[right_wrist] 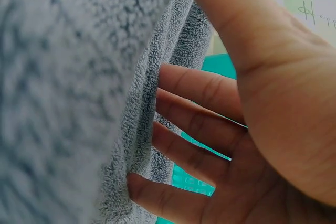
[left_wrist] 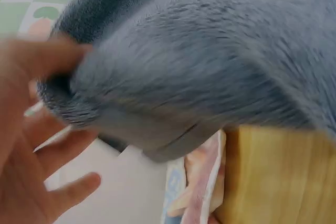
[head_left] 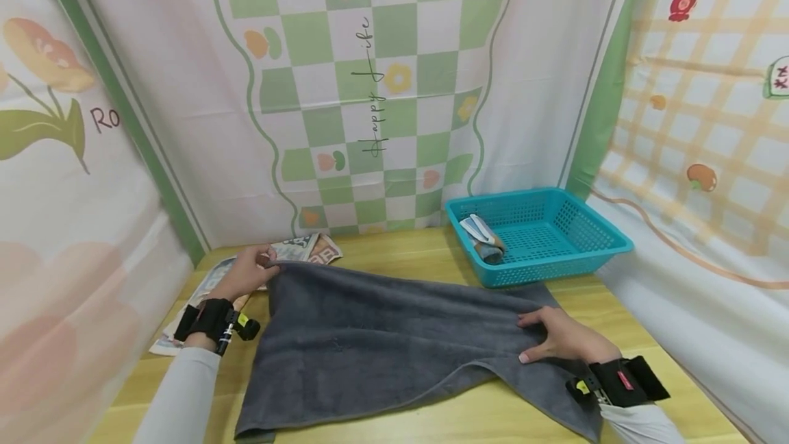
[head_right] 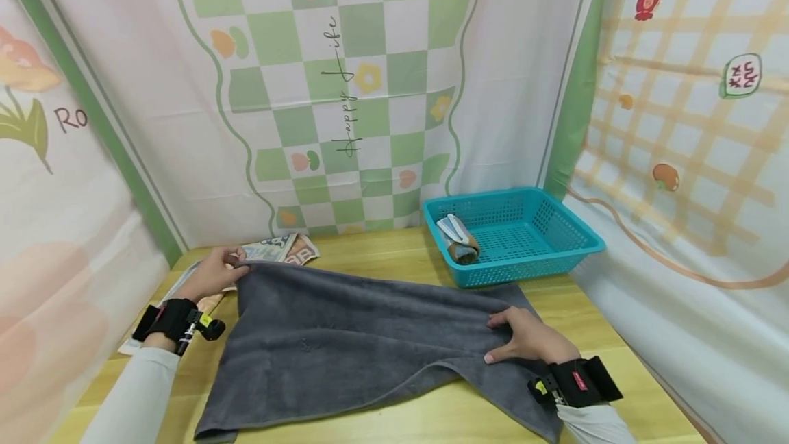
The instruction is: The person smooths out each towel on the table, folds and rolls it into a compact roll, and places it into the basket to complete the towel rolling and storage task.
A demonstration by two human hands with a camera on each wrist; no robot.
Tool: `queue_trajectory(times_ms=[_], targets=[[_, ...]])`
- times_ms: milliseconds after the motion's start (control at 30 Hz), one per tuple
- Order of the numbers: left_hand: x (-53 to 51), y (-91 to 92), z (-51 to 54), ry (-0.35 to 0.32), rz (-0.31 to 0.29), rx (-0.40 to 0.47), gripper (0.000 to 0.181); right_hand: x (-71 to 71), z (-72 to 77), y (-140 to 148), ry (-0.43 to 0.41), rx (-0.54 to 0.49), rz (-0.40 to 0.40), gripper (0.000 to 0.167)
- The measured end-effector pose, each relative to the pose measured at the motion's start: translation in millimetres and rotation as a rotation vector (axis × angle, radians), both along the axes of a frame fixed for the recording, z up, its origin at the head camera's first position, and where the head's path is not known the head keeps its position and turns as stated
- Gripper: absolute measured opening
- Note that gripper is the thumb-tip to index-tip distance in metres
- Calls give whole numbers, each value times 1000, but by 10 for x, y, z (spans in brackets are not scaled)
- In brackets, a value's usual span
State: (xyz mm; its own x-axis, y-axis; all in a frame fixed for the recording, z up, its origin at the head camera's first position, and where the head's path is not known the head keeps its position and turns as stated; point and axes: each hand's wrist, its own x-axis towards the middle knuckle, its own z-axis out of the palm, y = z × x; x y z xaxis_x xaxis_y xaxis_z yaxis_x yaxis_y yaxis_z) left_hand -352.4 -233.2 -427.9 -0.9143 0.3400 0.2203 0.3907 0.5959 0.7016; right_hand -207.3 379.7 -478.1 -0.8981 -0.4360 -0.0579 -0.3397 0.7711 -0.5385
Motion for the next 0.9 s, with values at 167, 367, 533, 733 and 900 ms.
queue_trajectory(times_ms=[167, 367, 533, 733, 900], targets=[[-78, 16, -80, 124, 214, -117, 22, 1, -18, -24, 13, 8, 4, 67], [-201, -32, -282, 154, 288, -247, 18, -3, -26, -46, 22, 9, 8, 68], [-165, -92, -370, -28, 160, -316, 37, 5, -17, -30, 14, 21, 3, 68], [-65, -98, -390, -144, 60, -339, 49, 108, 35, -170, 58, 66, -20, 62], [-42, -100, -443, -149, 105, -349, 49, 275, 117, -468, 136, 6, 34, 43]])
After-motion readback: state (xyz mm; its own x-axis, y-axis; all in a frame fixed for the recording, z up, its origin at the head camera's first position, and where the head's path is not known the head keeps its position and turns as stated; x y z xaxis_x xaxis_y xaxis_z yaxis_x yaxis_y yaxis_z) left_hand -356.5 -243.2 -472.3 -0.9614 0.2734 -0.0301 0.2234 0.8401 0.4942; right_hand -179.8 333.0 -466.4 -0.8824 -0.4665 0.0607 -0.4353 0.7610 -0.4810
